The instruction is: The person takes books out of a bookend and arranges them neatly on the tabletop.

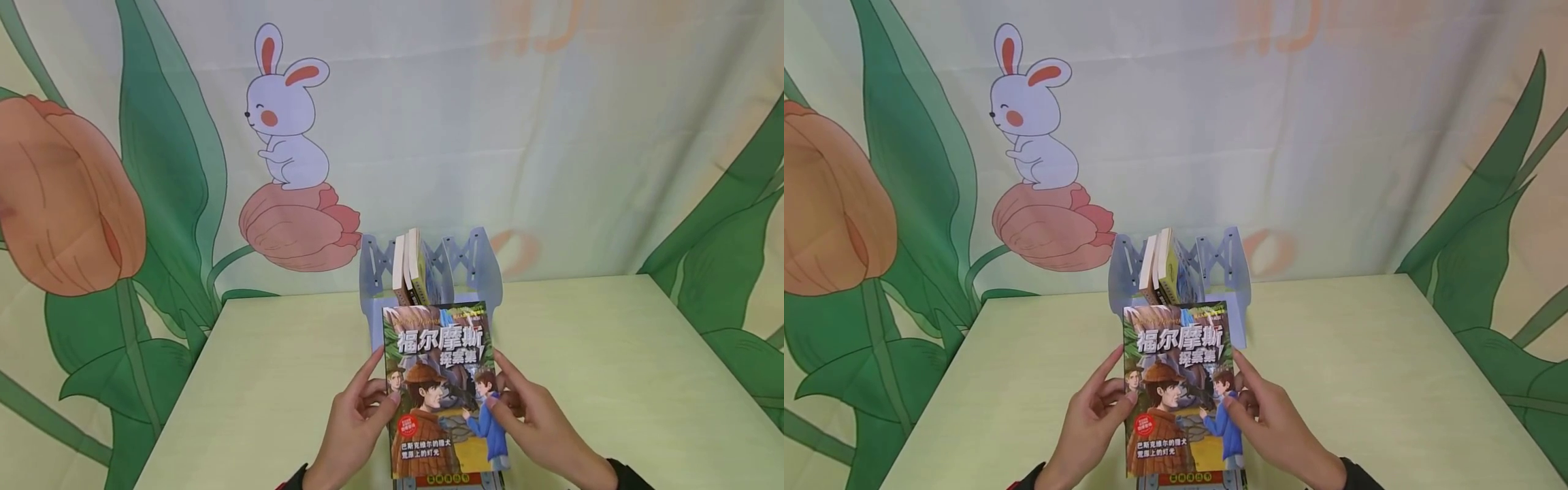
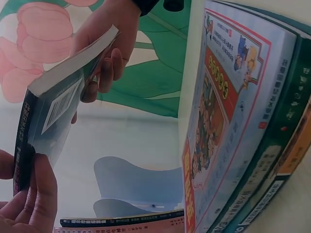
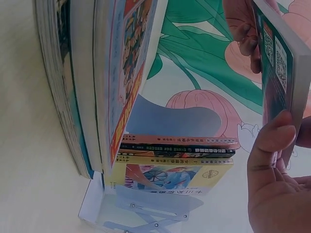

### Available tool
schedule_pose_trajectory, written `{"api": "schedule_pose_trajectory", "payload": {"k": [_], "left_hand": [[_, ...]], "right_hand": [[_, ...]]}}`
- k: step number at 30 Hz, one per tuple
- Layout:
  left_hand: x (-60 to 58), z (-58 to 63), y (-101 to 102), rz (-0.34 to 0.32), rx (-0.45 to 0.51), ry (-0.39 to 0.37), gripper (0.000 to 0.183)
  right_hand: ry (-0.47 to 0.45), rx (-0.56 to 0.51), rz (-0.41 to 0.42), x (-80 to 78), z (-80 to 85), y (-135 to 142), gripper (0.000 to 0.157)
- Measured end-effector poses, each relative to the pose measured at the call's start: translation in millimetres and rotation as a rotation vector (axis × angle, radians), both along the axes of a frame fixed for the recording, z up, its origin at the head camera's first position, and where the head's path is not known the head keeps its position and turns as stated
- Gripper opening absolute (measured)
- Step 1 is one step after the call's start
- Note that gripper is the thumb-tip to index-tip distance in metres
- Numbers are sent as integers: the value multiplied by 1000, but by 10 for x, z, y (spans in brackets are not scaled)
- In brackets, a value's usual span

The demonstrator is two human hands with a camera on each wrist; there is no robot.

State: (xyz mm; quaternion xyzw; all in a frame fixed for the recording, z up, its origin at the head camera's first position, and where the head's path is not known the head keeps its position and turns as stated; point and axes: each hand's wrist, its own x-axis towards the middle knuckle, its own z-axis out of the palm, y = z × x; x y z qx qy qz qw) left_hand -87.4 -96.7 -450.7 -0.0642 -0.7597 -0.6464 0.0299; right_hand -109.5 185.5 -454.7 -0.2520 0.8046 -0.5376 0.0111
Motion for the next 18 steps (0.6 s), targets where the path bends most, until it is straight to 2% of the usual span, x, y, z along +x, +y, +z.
{"api": "schedule_pose_trajectory", "payload": {"k": [8, 18], "left_hand": [[-6, -59, -26, -20, -27, -7, 65], [-17, -163, -31, -23, -50, -30, 66]], "right_hand": [[-59, -9, 31, 10, -42, 19, 66], [-74, 52, 39, 6, -116, 40, 66]]}}
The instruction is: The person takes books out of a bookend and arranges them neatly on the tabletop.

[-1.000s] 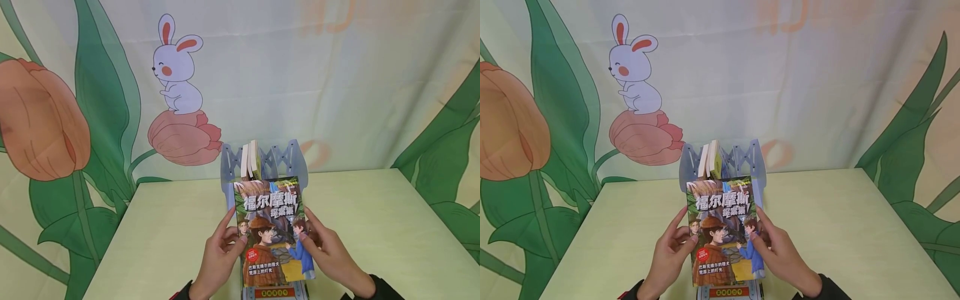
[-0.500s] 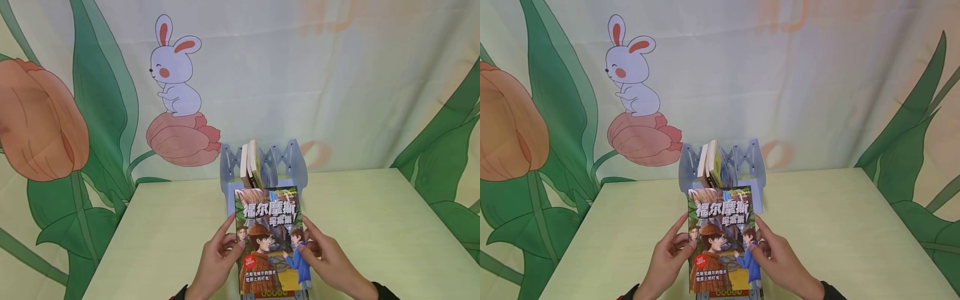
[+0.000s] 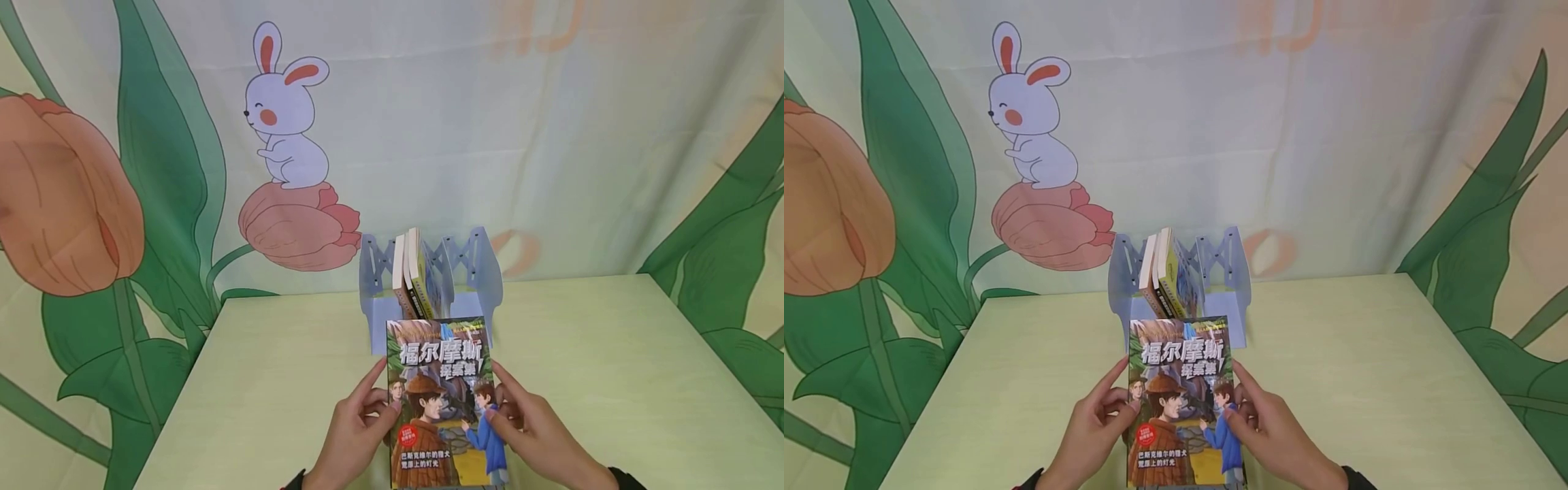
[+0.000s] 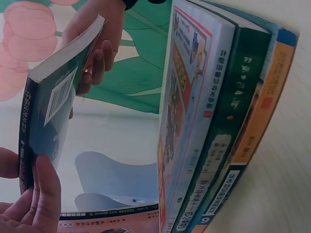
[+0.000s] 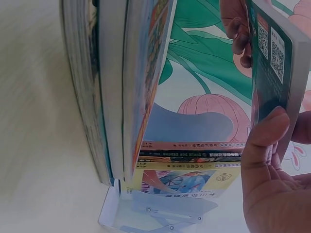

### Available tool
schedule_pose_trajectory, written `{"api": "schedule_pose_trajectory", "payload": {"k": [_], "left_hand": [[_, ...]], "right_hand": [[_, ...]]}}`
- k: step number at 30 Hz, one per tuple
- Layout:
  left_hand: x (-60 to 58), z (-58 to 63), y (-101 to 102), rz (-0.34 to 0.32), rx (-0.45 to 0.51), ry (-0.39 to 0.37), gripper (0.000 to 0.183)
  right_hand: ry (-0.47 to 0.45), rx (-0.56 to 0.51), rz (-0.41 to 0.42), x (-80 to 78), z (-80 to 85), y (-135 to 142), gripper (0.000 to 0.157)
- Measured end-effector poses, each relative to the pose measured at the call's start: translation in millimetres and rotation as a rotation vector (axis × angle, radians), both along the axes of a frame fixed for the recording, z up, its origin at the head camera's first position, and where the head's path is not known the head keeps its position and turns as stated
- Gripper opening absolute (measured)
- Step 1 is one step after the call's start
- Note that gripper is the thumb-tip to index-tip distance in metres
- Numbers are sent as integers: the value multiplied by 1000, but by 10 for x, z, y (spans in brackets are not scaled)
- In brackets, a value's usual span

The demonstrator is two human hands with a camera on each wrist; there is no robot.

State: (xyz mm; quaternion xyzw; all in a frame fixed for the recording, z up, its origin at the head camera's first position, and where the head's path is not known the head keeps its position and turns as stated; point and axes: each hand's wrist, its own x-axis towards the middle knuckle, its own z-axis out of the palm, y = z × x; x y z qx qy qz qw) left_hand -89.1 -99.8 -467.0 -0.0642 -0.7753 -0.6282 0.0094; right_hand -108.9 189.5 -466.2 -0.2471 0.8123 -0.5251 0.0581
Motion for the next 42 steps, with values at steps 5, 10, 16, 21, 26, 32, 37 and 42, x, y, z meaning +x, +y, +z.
{"api": "schedule_pose_trajectory", "payload": {"k": [5, 10, 16, 21, 26, 32, 37, 42], "left_hand": [[-1, -52, -6, -10, -25, -6, 66], [4, -101, -9, -22, -57, -30, 66], [8, -163, -10, -21, -94, -24, 65], [6, -221, -15, -41, -95, -42, 65], [-3, -286, -28, -61, -128, -52, 65], [-4, -335, -42, -93, -181, -23, 64], [0, -371, -54, -125, -211, -20, 64], [-11, -409, -67, -154, -222, -38, 65]], "right_hand": [[-22, 12, 15, 5, -38, 13, 66], [-75, 20, 33, 0, -105, 25, 67], [-61, 19, 51, 15, -164, 31, 65], [-76, 22, 66, 24, -196, 30, 66], [-114, 35, 83, 25, -248, 33, 67], [-104, 69, 93, 13, -309, 43, 67], [-129, 119, 96, 12, -319, 44, 68], [-127, 146, 96, 8, -332, 43, 67]]}}
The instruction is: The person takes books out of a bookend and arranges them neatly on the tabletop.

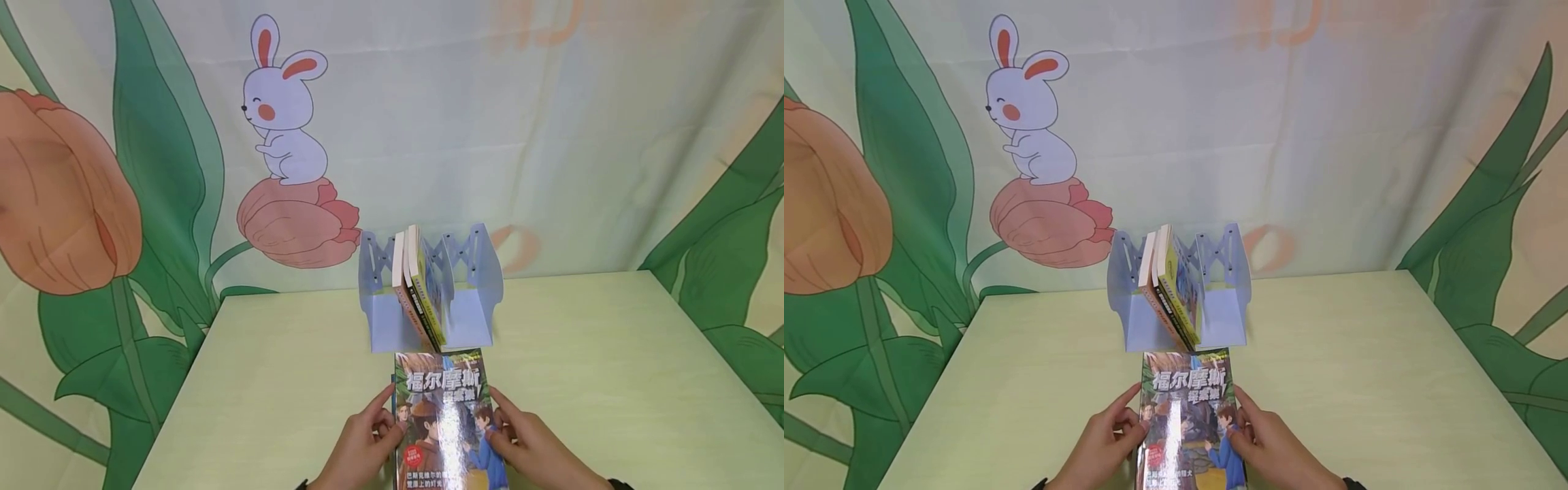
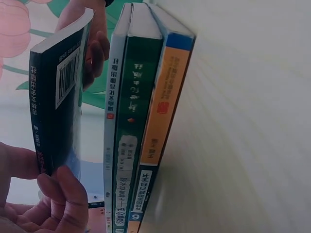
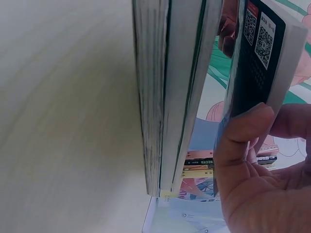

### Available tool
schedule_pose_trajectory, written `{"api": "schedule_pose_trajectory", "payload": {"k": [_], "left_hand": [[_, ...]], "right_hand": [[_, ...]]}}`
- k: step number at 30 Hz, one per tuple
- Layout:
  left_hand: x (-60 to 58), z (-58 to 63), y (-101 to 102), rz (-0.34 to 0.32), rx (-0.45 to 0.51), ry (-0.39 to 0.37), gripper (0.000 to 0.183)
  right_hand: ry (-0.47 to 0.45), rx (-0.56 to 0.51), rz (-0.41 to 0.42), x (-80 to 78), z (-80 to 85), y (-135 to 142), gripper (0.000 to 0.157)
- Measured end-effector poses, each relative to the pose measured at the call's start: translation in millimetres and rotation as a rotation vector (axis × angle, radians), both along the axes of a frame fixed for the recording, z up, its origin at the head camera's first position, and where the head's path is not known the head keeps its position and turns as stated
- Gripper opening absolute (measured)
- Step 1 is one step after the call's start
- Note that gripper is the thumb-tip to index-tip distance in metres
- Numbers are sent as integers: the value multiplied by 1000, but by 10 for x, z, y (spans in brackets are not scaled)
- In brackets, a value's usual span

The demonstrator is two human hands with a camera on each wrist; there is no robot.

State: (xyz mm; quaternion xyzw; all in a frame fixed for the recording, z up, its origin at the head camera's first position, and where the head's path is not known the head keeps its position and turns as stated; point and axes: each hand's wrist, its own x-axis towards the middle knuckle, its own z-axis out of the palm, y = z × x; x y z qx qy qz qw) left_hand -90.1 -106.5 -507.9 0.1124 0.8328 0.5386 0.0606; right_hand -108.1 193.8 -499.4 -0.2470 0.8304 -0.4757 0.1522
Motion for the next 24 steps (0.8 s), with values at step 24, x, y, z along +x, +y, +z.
{"api": "schedule_pose_trajectory", "payload": {"k": [24], "left_hand": [[-17, -129, -38, -54, -90, -88, 64]], "right_hand": [[-102, 32, 30, -24, -168, -11, 70]]}}
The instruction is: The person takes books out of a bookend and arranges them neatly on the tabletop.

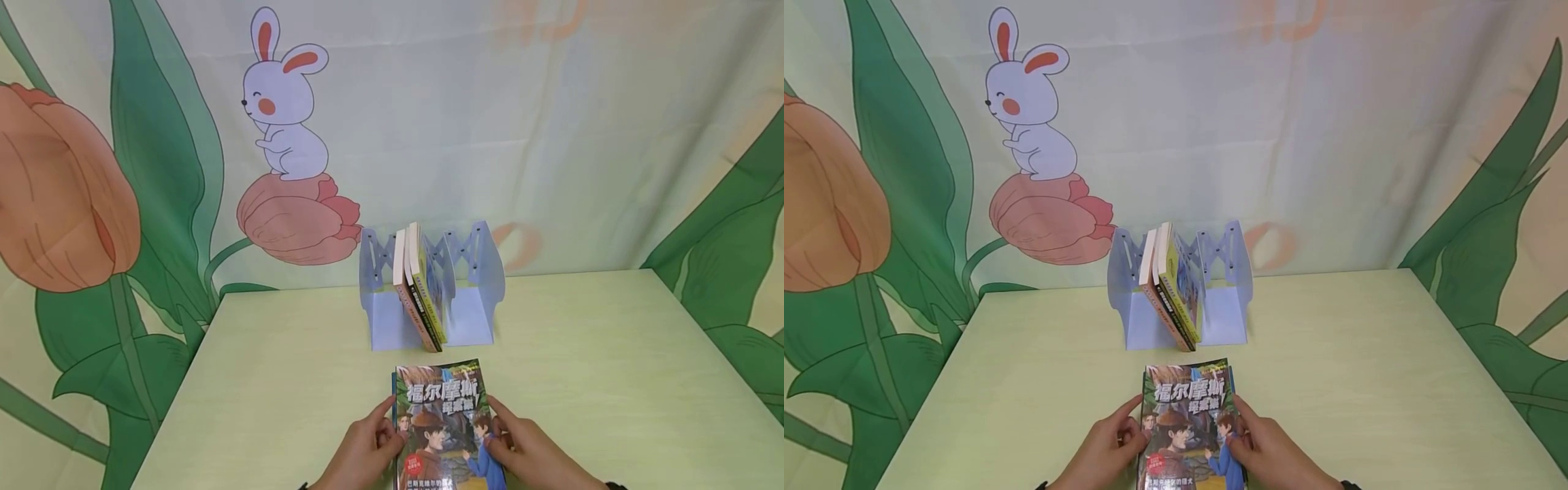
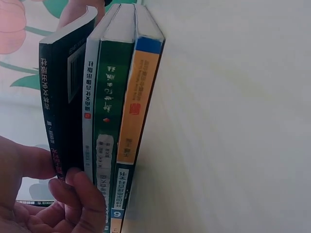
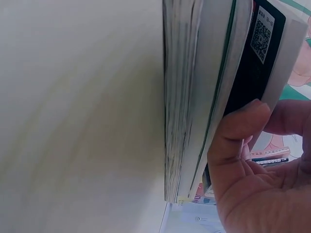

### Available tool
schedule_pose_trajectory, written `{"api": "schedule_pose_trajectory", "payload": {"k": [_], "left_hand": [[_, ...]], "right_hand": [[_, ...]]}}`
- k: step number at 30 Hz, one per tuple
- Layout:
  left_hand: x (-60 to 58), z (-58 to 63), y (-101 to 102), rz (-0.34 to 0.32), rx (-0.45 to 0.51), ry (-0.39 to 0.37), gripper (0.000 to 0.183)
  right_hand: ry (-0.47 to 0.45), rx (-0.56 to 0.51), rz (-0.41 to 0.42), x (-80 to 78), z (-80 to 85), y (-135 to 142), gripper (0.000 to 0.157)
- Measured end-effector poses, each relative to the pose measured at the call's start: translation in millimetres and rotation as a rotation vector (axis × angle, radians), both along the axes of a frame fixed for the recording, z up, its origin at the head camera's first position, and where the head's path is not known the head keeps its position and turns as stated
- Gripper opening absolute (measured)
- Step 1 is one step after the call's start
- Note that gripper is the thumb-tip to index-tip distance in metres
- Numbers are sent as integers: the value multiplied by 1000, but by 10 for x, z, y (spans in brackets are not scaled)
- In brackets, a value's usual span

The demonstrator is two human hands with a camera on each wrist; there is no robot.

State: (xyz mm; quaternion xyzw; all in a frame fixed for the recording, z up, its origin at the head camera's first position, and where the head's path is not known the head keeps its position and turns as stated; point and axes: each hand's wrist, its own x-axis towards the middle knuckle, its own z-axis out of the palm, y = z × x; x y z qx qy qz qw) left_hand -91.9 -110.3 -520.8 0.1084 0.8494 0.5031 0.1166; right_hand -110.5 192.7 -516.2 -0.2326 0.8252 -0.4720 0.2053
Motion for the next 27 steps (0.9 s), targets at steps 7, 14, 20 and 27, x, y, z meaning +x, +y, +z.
{"api": "schedule_pose_trajectory", "payload": {"k": [7, 14, 20, 27], "left_hand": [[-8, -21, 2, -10, 1, -14, 66], [-11, -33, 7, -9, -11, 5, 65], [-11, -31, 16, -13, -5, 6, 66], [0, -17, 12, -24, -18, -38, 66]], "right_hand": [[28, 13, 8, 8, -2, 5, 70], [44, 29, 9, 10, -23, 10, 70], [27, 41, 5, -3, -21, 5, 70], [64, 37, 7, 14, -25, 3, 69]]}}
